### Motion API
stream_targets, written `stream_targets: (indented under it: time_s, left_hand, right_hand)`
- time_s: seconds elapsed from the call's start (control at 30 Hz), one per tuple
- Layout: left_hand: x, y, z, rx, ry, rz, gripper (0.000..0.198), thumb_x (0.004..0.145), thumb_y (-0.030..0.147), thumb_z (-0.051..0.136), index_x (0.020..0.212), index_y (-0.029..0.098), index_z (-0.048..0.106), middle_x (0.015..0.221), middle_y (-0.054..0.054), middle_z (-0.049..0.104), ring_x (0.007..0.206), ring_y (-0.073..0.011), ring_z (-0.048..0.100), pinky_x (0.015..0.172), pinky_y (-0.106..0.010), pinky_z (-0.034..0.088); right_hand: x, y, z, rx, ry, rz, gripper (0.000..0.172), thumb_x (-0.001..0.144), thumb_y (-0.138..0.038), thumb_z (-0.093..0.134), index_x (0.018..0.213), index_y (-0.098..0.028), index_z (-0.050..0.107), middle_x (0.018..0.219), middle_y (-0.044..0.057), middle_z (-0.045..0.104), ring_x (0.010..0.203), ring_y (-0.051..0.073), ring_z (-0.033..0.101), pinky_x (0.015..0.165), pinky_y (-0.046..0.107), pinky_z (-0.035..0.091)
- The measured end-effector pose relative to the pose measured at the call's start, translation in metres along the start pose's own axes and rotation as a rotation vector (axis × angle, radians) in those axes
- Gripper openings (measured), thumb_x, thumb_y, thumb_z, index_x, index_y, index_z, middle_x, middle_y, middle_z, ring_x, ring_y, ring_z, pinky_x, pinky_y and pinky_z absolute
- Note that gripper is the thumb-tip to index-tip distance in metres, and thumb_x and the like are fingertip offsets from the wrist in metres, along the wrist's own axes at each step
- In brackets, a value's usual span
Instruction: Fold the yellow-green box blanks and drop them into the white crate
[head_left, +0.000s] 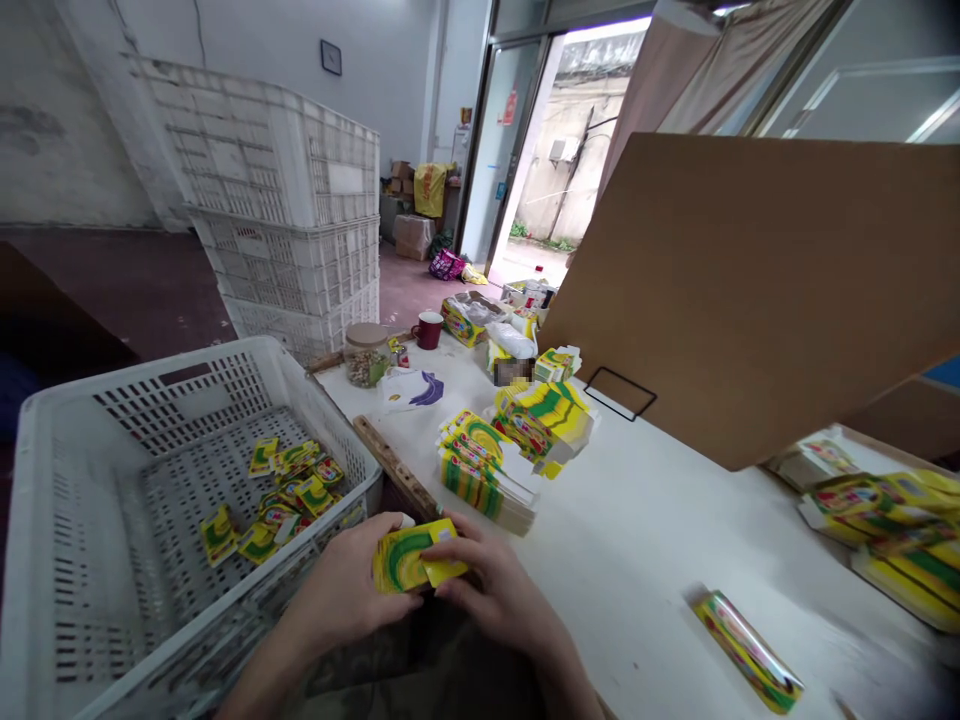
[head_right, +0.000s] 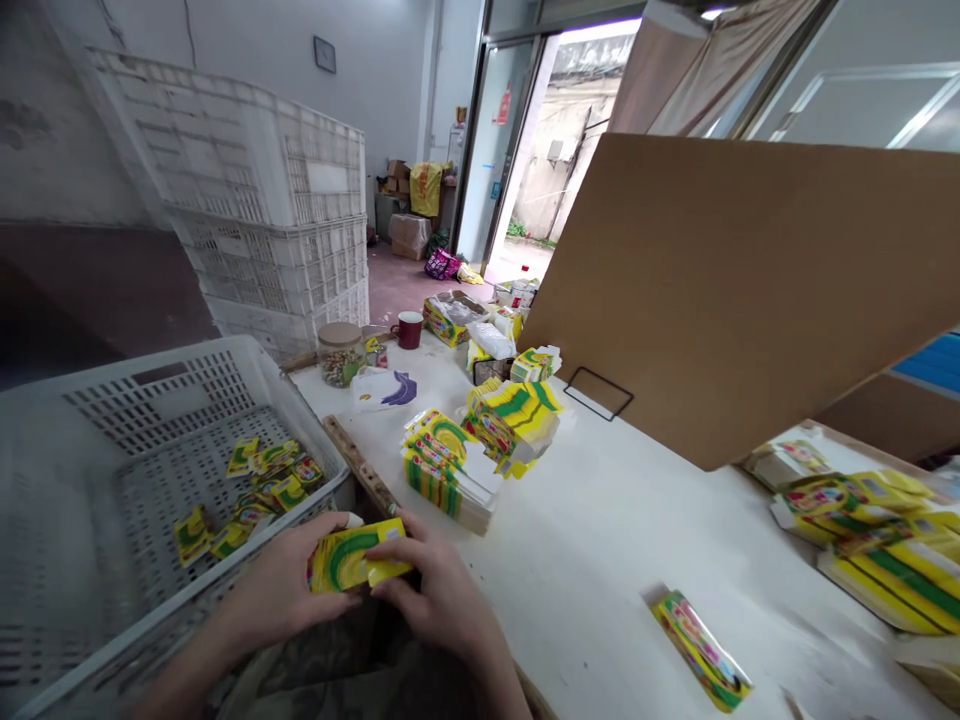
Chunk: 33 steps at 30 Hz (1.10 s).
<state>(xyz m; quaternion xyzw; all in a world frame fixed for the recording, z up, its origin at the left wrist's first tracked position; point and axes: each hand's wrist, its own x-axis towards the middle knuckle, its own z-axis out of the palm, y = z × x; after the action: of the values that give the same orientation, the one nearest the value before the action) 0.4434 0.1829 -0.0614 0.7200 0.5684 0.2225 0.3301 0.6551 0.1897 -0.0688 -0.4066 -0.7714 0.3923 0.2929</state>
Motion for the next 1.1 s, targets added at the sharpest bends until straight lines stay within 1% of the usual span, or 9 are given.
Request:
stream_targets:
  time_s: [0.1,0.2,0.33,0.4,0.53,0.8,0.9,1.0,1.1]
  left_hand:
    - [0.003,0.004,0.005,0.001,0.024,0.018,0.054,0.067,0.036,0.071,0.116,0.020,0.053,0.111,-0.007,0.066,0.101,-0.0257,0.062,0.089,-0.038,0.048]
    - [0.007,-0.008,0.007,-0.025,0.135,-0.006,0.053,0.072,0.044,0.067,0.116,0.020,0.051,0.110,-0.008,0.066,0.099,-0.0260,0.063,0.088,-0.038,0.050]
    - [0.013,-0.042,-0.007,0.158,0.706,-0.117,0.080,0.068,0.057,0.065,0.129,0.011,0.042,0.128,-0.021,0.053,0.123,-0.0391,0.049,0.103,-0.054,0.040]
    - [0.014,-0.057,-0.012,0.218,0.838,-0.179,0.093,0.065,0.063,0.065,0.132,0.005,0.038,0.129,-0.027,0.049,0.126,-0.0446,0.044,0.102,-0.061,0.038]
    - [0.013,-0.069,0.000,0.049,0.760,-0.110,0.083,0.071,0.064,0.060,0.129,0.008,0.042,0.128,-0.024,0.051,0.123,-0.0402,0.048,0.103,-0.059,0.039]
    - [0.012,-0.046,0.051,-0.753,0.323,-0.063,0.074,0.068,0.048,0.076,0.128,0.019,0.046,0.134,-0.018,0.055,0.125,-0.0335,0.051,0.100,-0.049,0.046]
    - [0.015,-0.025,0.058,-1.163,0.351,0.046,0.075,0.064,0.052,0.078,0.127,0.021,0.051,0.133,-0.015,0.056,0.123,-0.0324,0.053,0.097,-0.042,0.048]
    - [0.019,0.002,0.052,-1.499,0.437,0.010,0.054,0.065,0.057,0.075,0.104,0.020,0.063,0.099,-0.008,0.067,0.096,-0.0245,0.064,0.085,-0.035,0.054]
    - [0.023,0.019,0.041,-1.661,0.573,-0.015,0.041,0.067,0.057,0.073,0.079,0.020,0.060,0.068,0.001,0.055,0.065,-0.0125,0.056,0.067,-0.025,0.054]
  right_hand:
    - [0.004,-0.002,0.006,0.087,0.150,0.026,0.032,0.077,-0.021,0.070,0.109,-0.022,0.067,0.133,0.010,0.057,0.131,0.028,0.046,0.106,0.042,0.040]
    - [0.014,0.004,0.007,0.145,0.243,0.025,0.061,0.076,-0.023,0.070,0.133,-0.021,0.049,0.128,0.011,0.059,0.119,0.026,0.056,0.100,0.040,0.046]
    - [0.038,0.025,-0.021,-0.206,0.629,0.158,0.043,0.084,-0.033,0.062,0.122,-0.015,0.058,0.115,0.016,0.061,0.107,0.029,0.057,0.094,0.045,0.047]
    - [0.051,0.036,-0.036,-0.433,0.720,0.295,0.034,0.084,-0.032,0.061,0.111,-0.012,0.063,0.109,0.019,0.059,0.105,0.034,0.055,0.094,0.049,0.044]
    - [0.068,0.051,-0.045,-0.559,0.673,0.403,0.016,0.078,-0.023,0.065,0.089,-0.012,0.064,0.093,0.019,0.060,0.094,0.036,0.055,0.087,0.051,0.043]
    - [0.053,0.031,-0.031,-0.401,0.665,0.316,0.013,0.082,-0.023,0.056,0.087,-0.022,0.044,0.078,0.001,0.056,0.071,0.020,0.055,0.066,0.031,0.042]
    - [0.035,0.006,-0.008,-0.107,0.472,0.228,0.022,0.077,-0.027,0.063,0.084,-0.022,0.043,0.072,-0.004,0.052,0.064,0.016,0.050,0.061,0.026,0.038]
    - [0.020,-0.015,0.027,0.364,0.142,0.148,0.029,0.071,-0.028,0.071,0.079,-0.022,0.043,0.070,-0.005,0.047,0.061,0.012,0.043,0.056,0.023,0.034]
    - [0.014,-0.023,0.055,0.584,0.152,0.130,0.036,0.067,-0.034,0.076,0.081,-0.021,0.046,0.073,-0.005,0.046,0.064,0.011,0.040,0.058,0.023,0.032]
